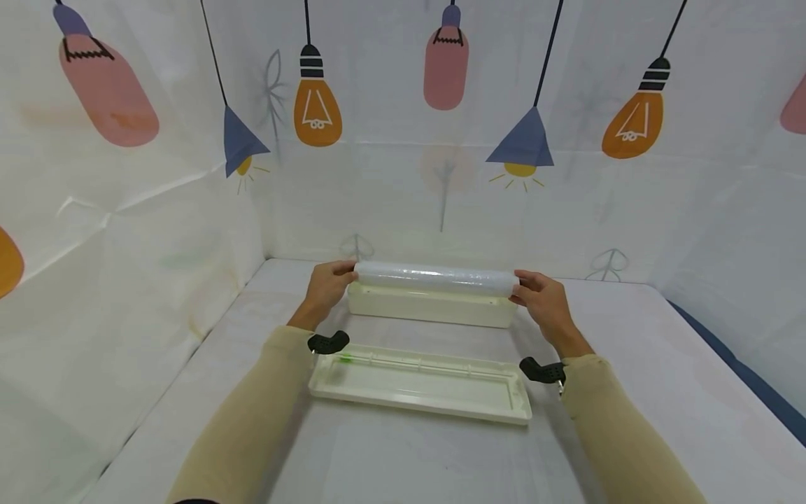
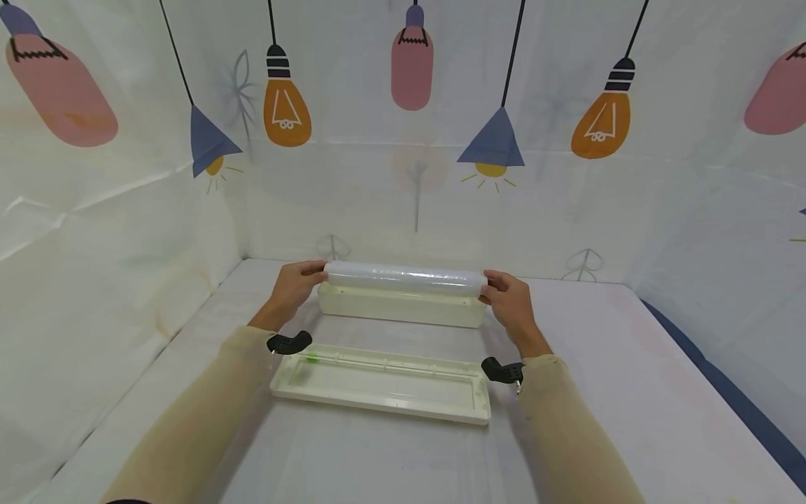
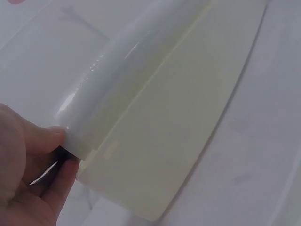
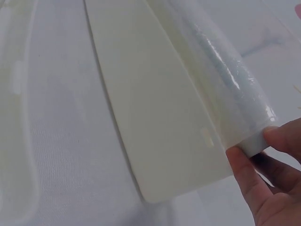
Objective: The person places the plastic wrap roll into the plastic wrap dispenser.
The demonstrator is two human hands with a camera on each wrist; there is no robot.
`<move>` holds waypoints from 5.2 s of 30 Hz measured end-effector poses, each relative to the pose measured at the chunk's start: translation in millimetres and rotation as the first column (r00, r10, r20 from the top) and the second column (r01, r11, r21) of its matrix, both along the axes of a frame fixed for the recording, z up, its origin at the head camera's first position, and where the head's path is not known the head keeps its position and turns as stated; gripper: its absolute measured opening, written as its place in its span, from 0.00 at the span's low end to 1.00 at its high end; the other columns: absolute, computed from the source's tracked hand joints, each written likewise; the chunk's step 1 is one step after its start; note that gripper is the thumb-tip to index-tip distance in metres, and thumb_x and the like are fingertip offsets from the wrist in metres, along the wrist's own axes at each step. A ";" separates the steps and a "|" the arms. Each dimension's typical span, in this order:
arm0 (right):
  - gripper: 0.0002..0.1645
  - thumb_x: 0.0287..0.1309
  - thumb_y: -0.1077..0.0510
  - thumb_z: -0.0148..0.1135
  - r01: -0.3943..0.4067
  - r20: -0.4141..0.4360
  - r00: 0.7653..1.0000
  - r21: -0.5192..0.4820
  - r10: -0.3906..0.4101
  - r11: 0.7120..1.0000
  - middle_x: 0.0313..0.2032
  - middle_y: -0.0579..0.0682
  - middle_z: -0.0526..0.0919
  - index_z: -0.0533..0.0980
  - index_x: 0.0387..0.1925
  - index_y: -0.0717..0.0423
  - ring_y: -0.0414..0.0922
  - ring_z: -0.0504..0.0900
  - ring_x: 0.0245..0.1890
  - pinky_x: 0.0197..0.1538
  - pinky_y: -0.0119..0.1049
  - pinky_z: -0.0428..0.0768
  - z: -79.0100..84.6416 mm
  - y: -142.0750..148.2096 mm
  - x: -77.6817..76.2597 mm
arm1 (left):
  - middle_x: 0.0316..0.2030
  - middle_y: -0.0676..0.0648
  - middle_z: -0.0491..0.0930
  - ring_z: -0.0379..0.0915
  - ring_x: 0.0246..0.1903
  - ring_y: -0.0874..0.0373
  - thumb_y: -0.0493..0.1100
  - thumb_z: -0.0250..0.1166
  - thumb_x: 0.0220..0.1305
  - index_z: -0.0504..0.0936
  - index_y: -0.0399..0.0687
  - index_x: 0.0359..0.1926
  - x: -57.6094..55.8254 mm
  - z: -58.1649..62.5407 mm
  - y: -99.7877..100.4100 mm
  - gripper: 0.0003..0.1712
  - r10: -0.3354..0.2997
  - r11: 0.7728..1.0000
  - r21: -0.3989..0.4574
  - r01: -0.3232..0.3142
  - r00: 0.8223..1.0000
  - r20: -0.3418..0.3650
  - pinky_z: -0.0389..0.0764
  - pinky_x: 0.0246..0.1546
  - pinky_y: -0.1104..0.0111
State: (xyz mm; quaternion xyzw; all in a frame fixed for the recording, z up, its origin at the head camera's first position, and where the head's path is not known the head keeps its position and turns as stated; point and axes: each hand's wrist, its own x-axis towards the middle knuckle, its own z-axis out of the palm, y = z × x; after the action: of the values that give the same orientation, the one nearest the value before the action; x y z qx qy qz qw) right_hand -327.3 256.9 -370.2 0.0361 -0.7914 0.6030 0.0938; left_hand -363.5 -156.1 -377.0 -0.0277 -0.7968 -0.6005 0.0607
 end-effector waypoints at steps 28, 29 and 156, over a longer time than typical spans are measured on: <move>0.26 0.70 0.68 0.56 -0.012 0.016 1.000 0.023 0.012 1.000 0.63 0.68 0.72 0.66 0.67 0.71 0.60 0.75 0.61 0.49 0.28 0.81 0.5 -7.1 2.0 | 0.61 0.39 0.77 0.68 0.64 0.46 0.38 0.60 0.72 0.81 0.38 0.61 0.7 -4.1 2.3 0.19 0.060 0.991 -0.114 -0.066 0.997 -0.055 0.71 0.62 0.54; 0.26 0.70 0.68 0.56 -0.011 0.012 1.000 0.026 0.011 1.000 0.63 0.68 0.72 0.67 0.67 0.72 0.60 0.75 0.61 0.49 0.28 0.81 0.4 -7.7 2.1 | 0.61 0.40 0.77 0.68 0.65 0.46 0.38 0.60 0.72 0.81 0.39 0.61 0.5 -4.1 2.2 0.19 0.052 0.991 -0.122 -0.058 0.997 -0.054 0.72 0.62 0.54; 0.25 0.70 0.47 0.61 -0.370 0.266 0.921 0.362 0.285 0.856 0.48 0.51 0.84 0.79 0.56 0.62 0.49 0.79 0.46 0.46 0.39 0.80 -33.6 28.5 103.6 | 0.43 0.48 0.86 0.78 0.44 0.54 0.40 0.66 0.68 0.89 0.46 0.44 99.5 -43.3 -42.9 0.08 -0.145 0.928 -0.344 0.143 0.989 0.020 0.76 0.46 0.61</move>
State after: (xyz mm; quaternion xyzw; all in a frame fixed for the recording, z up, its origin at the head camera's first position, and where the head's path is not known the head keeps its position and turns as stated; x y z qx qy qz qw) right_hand -223.7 285.4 -403.8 0.1279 -0.8864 0.4333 -0.1014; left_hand -264.0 -199.1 -420.4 -0.0979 -0.8853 -0.4545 0.0129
